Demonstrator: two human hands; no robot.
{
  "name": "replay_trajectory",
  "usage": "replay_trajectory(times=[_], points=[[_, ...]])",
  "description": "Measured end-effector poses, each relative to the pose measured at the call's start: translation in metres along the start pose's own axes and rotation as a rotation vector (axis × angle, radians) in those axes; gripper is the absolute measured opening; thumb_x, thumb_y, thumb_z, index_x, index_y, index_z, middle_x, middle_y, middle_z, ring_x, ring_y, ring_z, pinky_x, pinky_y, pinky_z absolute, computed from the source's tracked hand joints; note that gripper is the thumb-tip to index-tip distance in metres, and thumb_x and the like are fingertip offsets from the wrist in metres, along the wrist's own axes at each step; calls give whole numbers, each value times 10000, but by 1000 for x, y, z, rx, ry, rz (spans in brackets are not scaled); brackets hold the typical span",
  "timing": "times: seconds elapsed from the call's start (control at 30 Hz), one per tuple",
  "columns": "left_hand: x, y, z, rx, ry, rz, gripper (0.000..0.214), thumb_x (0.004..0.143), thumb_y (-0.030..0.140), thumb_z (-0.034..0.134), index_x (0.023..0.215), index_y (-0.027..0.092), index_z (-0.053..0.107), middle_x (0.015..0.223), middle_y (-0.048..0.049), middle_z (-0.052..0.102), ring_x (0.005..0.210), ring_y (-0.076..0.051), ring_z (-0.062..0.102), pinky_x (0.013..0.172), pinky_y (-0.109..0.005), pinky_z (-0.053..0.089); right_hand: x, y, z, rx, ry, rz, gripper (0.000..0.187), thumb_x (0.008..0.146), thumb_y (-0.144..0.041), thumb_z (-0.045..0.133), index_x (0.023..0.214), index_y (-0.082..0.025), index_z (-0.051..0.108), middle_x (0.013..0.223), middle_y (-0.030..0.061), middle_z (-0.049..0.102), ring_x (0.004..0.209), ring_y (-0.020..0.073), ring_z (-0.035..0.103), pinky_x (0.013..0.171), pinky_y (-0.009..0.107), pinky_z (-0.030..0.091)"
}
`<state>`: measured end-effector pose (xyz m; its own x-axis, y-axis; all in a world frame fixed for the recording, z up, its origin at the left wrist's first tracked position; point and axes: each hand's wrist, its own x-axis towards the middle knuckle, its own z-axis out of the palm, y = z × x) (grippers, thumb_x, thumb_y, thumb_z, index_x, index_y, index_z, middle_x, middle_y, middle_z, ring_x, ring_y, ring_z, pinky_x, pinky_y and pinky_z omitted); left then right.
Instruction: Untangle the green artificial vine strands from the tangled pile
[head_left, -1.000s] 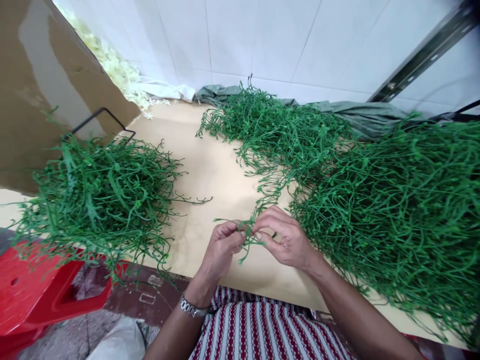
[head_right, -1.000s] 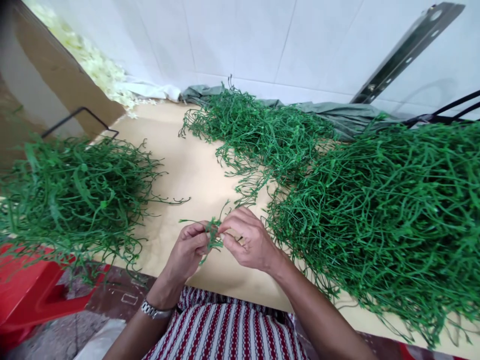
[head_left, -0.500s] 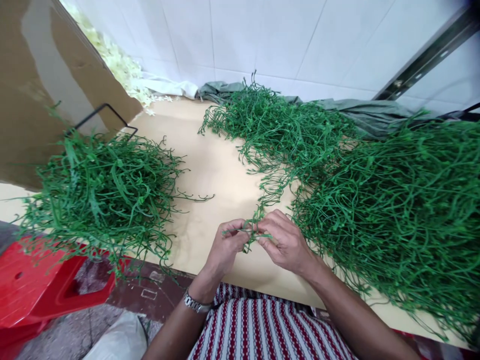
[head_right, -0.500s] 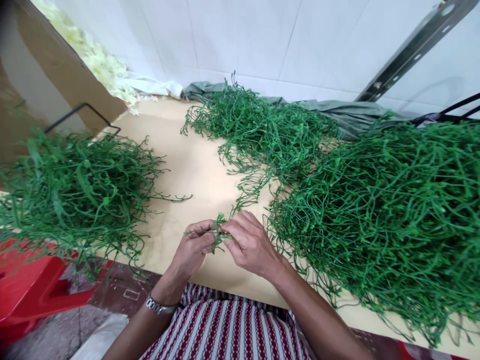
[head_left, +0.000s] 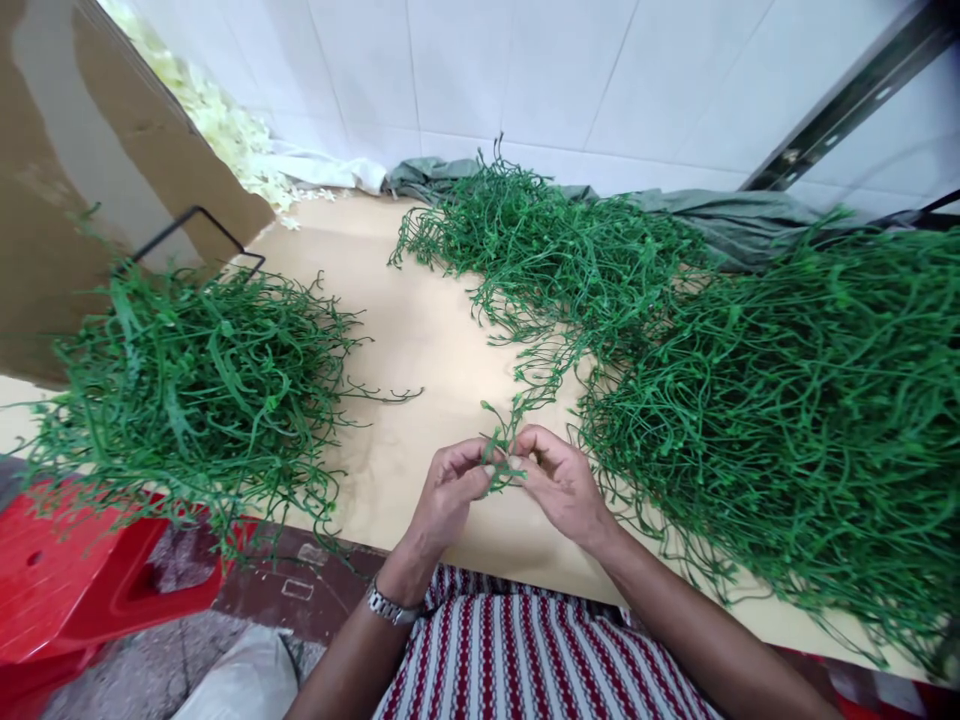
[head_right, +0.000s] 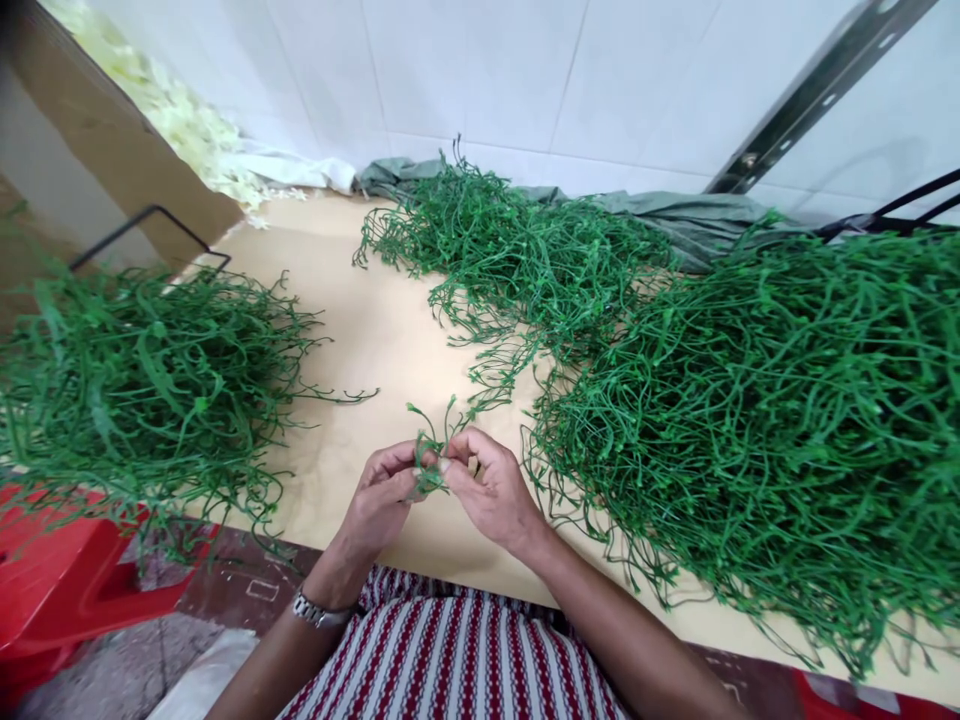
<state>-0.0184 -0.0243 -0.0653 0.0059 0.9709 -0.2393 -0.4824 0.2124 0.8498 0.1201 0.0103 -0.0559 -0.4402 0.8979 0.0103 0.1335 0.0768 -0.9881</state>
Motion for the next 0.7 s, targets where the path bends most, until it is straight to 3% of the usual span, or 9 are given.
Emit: replay_trajectory(times=[0.23, 0.37, 0.53, 0.7], points=[[1, 1, 2, -37, 17, -30, 153, 539, 252, 709, 573, 126, 630, 491, 19, 477, 459, -61, 347, 466, -210, 246, -2, 10, 6, 393, -6, 171, 302, 698, -447, 636, 716, -182, 492, 627, -23, 449, 552, 99, 392, 526, 220, 342], [0, 0, 3, 14, 37, -1, 110, 554, 204, 697, 577, 129, 621, 547, 15, 504, 477, -59, 362, 472, -203, 272, -1, 12, 1, 314, -44, 110, 299, 710, -466, 625, 724, -191, 511, 655, -10, 466, 588, 119, 428, 547, 234, 368], [-2, 0, 5, 220, 57, 91, 53, 628, 168, 626, 594, 132, 606, 554, 14, 488, 508, -76, 379, 483, -203, 283, 3, 11, -13, 188, -114, -20, 268, 792, -450, 535, 774, -188, 592, 764, 31, 543, 747, 170, 516, 711, 298, 408], [-4, 0, 11, 508, 45, 253, 112, 680, 95, 534, 618, 145, 612, 599, 5, 518, 571, -104, 458, 546, -212, 345, 10, 10, -16, 257, -69, 84, 359, 796, -472, 519, 625, -167, 598, 651, 17, 555, 678, 153, 521, 705, 291, 405]])
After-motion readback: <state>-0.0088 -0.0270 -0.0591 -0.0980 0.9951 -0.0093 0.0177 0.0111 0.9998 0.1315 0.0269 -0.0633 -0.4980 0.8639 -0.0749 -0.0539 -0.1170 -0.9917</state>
